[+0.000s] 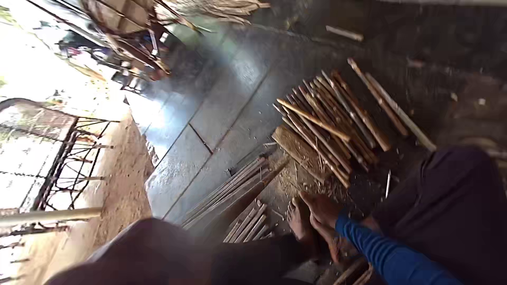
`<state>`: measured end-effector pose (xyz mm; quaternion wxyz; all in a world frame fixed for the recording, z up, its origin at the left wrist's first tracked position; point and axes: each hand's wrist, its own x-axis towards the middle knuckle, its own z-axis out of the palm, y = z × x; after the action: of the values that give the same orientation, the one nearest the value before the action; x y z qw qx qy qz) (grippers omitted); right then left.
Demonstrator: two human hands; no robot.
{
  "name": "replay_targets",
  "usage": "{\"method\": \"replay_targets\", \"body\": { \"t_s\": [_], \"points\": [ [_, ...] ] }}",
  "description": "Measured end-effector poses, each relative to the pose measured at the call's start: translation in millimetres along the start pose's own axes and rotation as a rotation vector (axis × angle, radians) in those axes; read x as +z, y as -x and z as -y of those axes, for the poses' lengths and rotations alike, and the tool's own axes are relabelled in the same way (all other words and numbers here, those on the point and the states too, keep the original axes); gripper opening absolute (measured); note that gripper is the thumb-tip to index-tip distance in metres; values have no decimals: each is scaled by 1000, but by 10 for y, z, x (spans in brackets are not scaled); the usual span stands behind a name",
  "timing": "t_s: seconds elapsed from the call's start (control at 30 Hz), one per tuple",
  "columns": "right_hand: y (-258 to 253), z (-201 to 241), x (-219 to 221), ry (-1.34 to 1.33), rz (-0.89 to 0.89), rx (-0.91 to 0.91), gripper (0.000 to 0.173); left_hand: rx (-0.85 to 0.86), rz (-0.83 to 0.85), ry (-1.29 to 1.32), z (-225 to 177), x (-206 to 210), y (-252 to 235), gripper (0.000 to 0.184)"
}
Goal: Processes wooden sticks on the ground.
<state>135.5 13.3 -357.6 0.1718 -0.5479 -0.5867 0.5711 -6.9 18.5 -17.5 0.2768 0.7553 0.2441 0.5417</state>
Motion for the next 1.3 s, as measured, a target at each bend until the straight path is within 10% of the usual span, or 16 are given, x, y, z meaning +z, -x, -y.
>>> {"method": "replay_targets", "body": {
  "t_s": [0.23, 0.4, 0.63, 0.77, 1.0, 1.3],
  "points": [
    [217, 121, -222, -405, -88, -194, 59, 191, -428, -276, 504, -1, 64, 37],
    [459, 420, -395, -562, -347, -282, 45, -118, -607, -447, 816, 192, 254, 55],
    [1096, 1872, -1667, 175, -292, -1083, 36, -590, -820, -350, 1594, 759, 1125, 49],
    [1212, 2471, -2189, 884, -395, -881, 35, -522, -817, -211, 1713, 977, 1145, 43],
    [1162, 2673, -2258, 988, -782, -907, 40, -423, -781, -109, 1875, 1127, 1186, 45],
    [1456, 2617, -2175, 931, -696, -883, 35, -385, -873, -116, 1886, 1065, 1154, 42]
  ]
}}
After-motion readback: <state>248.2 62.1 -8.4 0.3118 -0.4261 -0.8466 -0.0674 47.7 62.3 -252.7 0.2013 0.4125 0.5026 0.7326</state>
